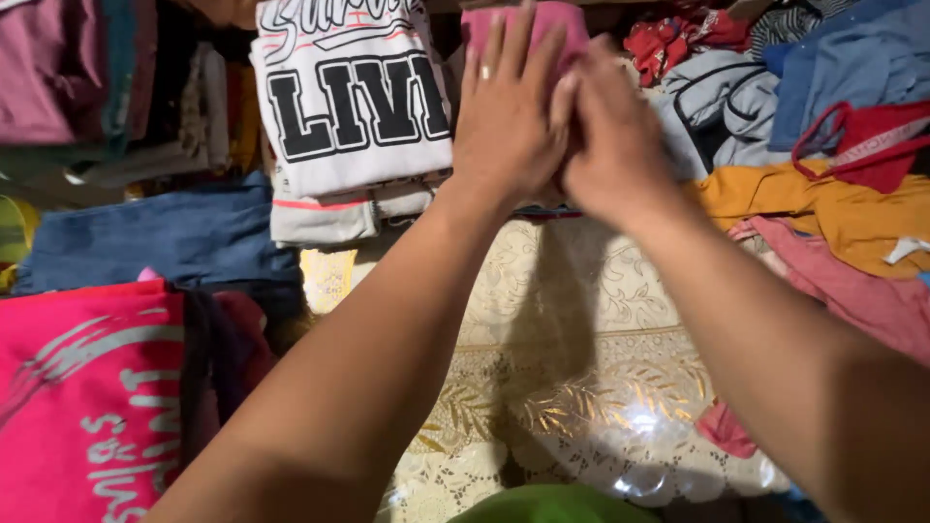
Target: The person folds several clean garments one by one on a table. They handle a white t-shirt, a red t-shirt, and two pink tops, smoothing and folding each into a neat rectangle before stacking them. The camera remains in a stable overhead position throughout.
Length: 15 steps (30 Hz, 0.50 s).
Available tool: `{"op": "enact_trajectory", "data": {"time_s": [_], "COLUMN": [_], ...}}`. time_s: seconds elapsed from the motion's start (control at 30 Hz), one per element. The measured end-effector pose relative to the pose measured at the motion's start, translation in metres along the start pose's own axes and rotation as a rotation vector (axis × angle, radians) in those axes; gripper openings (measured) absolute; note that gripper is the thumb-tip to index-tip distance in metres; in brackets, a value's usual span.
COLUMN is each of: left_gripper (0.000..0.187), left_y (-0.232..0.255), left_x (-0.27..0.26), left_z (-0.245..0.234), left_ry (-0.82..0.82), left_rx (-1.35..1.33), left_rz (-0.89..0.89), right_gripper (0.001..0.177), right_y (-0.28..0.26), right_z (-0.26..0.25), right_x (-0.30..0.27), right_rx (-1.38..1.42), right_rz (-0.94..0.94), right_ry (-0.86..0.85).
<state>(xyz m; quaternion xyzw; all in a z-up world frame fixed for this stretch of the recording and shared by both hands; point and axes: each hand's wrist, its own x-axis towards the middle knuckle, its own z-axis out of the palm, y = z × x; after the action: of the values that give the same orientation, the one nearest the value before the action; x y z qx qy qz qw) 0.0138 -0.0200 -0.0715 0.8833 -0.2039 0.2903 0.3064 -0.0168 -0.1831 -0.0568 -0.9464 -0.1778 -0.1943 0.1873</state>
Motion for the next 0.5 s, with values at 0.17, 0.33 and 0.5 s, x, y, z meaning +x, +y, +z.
{"op": "enact_trajectory", "data": {"time_s": [0.17, 0.33, 0.5], "left_gripper": [0.063, 0.067, 0.053], "left_y": [-0.023, -0.011, 0.042], "left_x": [-0.025, -0.011, -0.051], "left_z": [0.053, 0.026, -0.011], "left_ry": [-0.218, -0.340, -0.072], "left_rx": [-0.246, -0.156, -0.082], "left_rz": [-0.177, -0.225, -0.061], "right_gripper": [0.068, 0.070, 0.068], "right_y": [0.005, -0.003, -0.011], "right_z": [0.031, 0.023, -0.012], "right_x": [-0.026, -0.030, -0.145], "right_rx": [0.004, 0.068, 0.116], "right_rz": [0.092, 0.118, 0.157], "right_ry": [-0.189, -0.138, 0.096]}}
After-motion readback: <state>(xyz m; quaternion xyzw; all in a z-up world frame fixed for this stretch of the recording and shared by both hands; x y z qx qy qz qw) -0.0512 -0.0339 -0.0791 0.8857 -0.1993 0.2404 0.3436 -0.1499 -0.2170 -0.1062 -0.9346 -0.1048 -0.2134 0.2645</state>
